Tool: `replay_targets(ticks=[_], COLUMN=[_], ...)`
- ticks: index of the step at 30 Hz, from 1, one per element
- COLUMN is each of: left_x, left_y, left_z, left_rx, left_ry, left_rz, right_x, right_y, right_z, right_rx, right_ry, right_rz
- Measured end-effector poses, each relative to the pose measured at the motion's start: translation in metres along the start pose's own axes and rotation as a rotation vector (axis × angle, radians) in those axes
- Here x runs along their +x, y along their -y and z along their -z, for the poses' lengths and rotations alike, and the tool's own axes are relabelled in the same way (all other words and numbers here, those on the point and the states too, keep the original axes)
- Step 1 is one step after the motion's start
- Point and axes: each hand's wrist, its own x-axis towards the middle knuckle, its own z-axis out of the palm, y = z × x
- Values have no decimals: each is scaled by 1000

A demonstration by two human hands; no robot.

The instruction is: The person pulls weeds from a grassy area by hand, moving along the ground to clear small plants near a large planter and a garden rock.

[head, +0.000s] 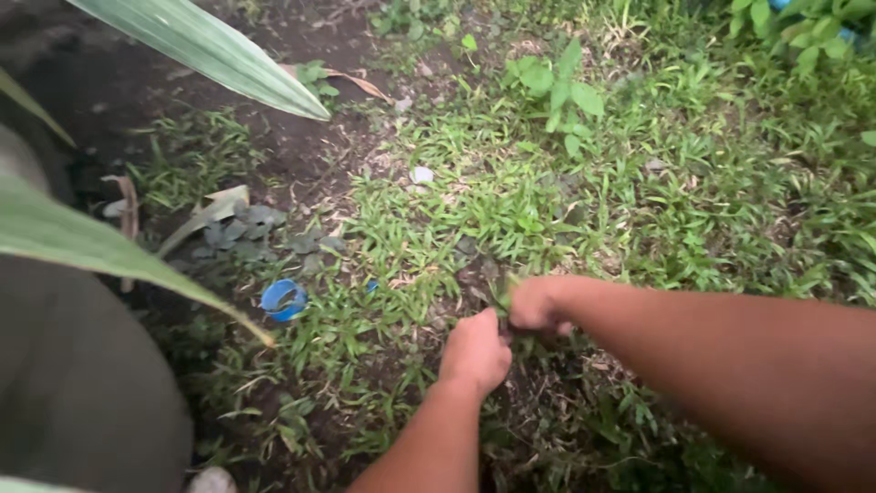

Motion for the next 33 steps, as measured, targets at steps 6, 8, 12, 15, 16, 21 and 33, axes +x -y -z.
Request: replay_targets(ticks=[6,8,12,15,16,21,33], left_x=[-6,3,34,54,58,50,82], left_y=[-12,-16,12,38,43,49,36], left_z=[26,31,40,41,38,20,22], left_rx=[-108,-145,-490,-445,-405,-291,-293], left_ry=[-199,-230,-504,-824,-728,-667,-523], left_rz=[32,192,285,345,411,333,304], right_x=[-53,-63,-75,-67,-60,-12,-8], right_y=[0,5,15,33,42,48,44], right_z=[65,79,82,76,73,47,-7], right_rx=[957,968,1092,887,774,589,642], right_ry=[-200,-294,-709,-500,-345,-362,-887], right_rz=[-369,-400,-691,-686,-664,-623,-520])
